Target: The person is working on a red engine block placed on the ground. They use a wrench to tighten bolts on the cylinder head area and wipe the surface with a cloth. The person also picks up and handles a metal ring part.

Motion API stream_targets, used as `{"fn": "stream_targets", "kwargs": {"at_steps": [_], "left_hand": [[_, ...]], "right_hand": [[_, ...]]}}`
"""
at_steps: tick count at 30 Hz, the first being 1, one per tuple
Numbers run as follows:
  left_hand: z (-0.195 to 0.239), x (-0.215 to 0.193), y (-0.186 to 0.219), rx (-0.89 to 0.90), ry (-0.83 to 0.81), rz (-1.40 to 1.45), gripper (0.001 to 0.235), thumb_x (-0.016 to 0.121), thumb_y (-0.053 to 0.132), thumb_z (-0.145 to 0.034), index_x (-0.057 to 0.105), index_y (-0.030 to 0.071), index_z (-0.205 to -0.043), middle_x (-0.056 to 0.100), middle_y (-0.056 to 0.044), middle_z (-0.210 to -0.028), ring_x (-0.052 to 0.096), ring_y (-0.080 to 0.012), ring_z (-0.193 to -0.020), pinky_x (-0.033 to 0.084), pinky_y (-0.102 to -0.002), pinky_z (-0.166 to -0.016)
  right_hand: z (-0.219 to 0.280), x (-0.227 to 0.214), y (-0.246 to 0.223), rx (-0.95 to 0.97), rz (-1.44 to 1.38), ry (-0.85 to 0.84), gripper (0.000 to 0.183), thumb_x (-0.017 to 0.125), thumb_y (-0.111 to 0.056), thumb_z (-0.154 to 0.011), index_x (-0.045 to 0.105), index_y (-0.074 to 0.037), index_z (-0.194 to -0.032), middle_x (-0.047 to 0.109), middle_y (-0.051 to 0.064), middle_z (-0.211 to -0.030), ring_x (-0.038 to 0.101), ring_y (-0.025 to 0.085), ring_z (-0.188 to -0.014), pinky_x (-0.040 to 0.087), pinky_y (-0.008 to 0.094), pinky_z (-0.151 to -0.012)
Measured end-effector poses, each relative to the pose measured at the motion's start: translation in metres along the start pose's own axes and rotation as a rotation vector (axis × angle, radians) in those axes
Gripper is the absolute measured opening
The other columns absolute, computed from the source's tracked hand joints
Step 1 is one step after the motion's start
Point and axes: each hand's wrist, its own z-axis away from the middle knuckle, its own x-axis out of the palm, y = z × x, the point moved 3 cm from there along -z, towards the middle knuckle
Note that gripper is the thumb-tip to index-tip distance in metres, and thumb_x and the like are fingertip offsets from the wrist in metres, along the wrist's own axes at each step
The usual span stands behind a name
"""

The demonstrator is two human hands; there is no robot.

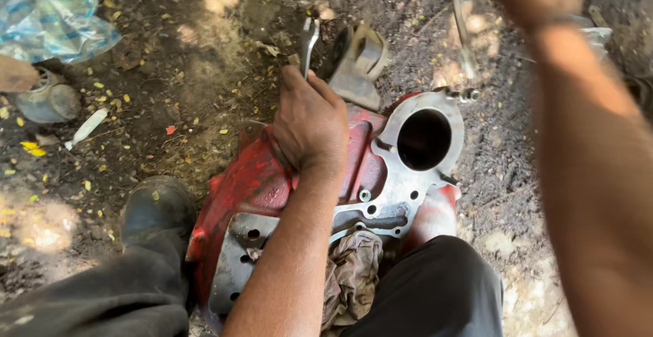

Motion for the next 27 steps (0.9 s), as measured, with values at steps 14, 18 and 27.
{"fn": "stream_targets", "kwargs": {"at_steps": [14, 18, 27], "left_hand": [[0.005, -0.006, 0.006, 0.015, -0.015, -0.126, 0.025, 0.048, 0.031, -0.103, 0.054, 0.007, -0.103, 0.071, -0.014, -0.082, 0.071, -0.0387, -0.069, 0.053, -0.054, -0.057], [0.004, -0.005, 0.005, -0.016, -0.038, -0.168, 0.026, 0.048, 0.033, -0.104, 0.054, 0.008, -0.103, 0.072, -0.015, -0.081, 0.071, -0.0400, -0.069, 0.053, -0.055, -0.058], [0.003, 0.001, 0.002, 0.025, 0.047, -0.085, 0.023, 0.049, 0.028, -0.102, 0.053, 0.006, -0.104, 0.071, -0.015, -0.084, 0.071, -0.0378, -0.066, 0.054, -0.052, -0.053]], "right_hand": [[0.079, 0.014, 0.034, -0.112, -0.641, -0.090, 0.021, 0.063, -0.008, -0.102, 0.073, 0.000, -0.118, 0.075, 0.010, -0.098, 0.070, 0.020, -0.082, 0.058, 0.033, -0.067], [0.061, 0.057, 0.030, -0.196, -0.307, -0.134, 0.030, 0.074, -0.025, -0.100, 0.072, -0.003, -0.122, 0.074, 0.016, -0.098, 0.074, 0.025, -0.087, 0.058, 0.037, -0.079], [0.033, 0.128, 0.022, -0.567, 0.151, -0.239, 0.050, 0.075, -0.022, -0.090, 0.066, -0.026, -0.139, 0.066, 0.009, -0.130, 0.071, 0.032, -0.102, 0.060, 0.042, -0.086]]}}
